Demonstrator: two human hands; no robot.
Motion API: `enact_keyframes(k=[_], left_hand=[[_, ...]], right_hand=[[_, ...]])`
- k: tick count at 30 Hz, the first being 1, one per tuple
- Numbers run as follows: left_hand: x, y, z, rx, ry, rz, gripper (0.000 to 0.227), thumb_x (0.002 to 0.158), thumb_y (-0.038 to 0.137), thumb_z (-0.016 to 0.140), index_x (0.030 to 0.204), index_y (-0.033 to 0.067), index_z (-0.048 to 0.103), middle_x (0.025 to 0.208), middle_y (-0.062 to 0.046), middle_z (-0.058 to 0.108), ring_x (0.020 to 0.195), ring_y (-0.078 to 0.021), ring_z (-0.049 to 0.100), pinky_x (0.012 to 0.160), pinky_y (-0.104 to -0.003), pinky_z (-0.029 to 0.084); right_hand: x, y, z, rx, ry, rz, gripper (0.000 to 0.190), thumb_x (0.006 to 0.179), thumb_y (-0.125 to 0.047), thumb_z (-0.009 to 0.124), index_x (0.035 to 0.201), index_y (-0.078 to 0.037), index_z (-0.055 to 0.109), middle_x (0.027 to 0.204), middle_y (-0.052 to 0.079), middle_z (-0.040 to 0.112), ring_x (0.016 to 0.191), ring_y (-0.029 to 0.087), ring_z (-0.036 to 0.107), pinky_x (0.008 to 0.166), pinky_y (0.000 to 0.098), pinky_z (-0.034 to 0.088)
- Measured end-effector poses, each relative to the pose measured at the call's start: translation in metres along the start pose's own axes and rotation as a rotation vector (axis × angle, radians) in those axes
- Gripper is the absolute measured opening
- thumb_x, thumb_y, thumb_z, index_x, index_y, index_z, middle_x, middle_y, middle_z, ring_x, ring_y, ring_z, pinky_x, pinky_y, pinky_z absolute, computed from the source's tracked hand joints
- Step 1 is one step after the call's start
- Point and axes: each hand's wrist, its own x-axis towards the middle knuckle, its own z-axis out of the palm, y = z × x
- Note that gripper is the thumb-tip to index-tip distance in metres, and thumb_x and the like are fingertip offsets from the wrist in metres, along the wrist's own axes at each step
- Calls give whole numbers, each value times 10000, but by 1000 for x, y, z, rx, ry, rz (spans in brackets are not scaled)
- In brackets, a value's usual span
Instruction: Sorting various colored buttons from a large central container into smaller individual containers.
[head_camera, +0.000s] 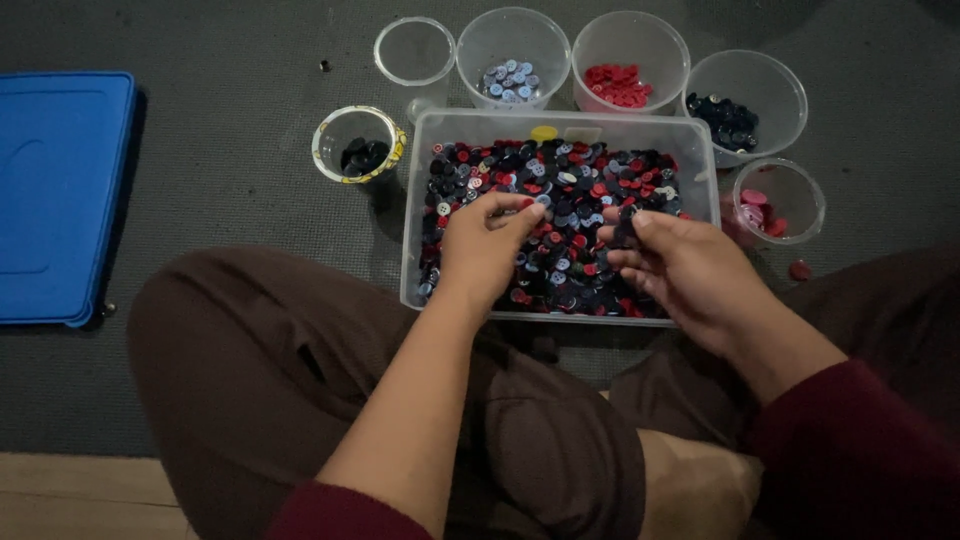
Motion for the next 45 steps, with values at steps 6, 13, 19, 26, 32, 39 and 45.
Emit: enact_keyframes(k=[6,13,19,26,32,39,45], left_hand=[[-5,5,-2,-151,16,-65,486,803,276,833,1231,92,696,866,-93,795,731,-138,738,636,-243,601],[-13,10,-5,-160,53,-98,582,761,301,875,1248,65,660,864,-124,784,699,-176,747,590,-291,625],[-5,-2,-2,-160,-16,-61,610,783,232,859,1312,71,601,912,-121,797,730,-180,761,617,-282,629],[-24,10,-4,205,134,114,359,907,247,756,1252,152,728,1157,-106,777,1007,-260,763,752,-349,658],[-20,1,2,528,27,143,297,912,274,728,1205,229,738,1126,-46,775,1130,-298,711,927,-465,592],[-26,8,6,694,-49,125,309,930,342,707,1227,261,684,1161,-24,714,1198,-280,665,980,-459,562],[-31,5,9,546,80,205,306,828,231,746,1122,153,712,1119,35,770,1032,-188,724,889,-344,550]], right_hand=[[11,5,-10,187,-29,64,415,1072,-185,465,1444,-33,565,1197,90,642,1042,163,673,952,263,549],[8,6,-12,376,-49,96,398,1024,-140,521,1387,5,597,1186,116,667,1059,190,706,955,280,568],[-3,6,-4,77,-3,41,434,1039,-142,523,1440,16,576,1060,38,579,1049,177,706,983,276,553],[16,27,-15,-278,67,-94,314,1002,-139,649,1278,2,704,1035,248,725,881,296,768,753,290,606],[21,28,-20,-368,151,-109,255,956,-152,691,1186,-79,773,893,166,771,770,188,758,593,244,584],[70,36,-40,882,-89,147,202,1006,22,541,1183,65,629,1120,140,673,1064,245,730,932,301,655],[131,-32,-69,1197,166,-215,819,1036,-180,523,1548,139,-30,1630,379,141,1531,479,283,1263,495,317]])
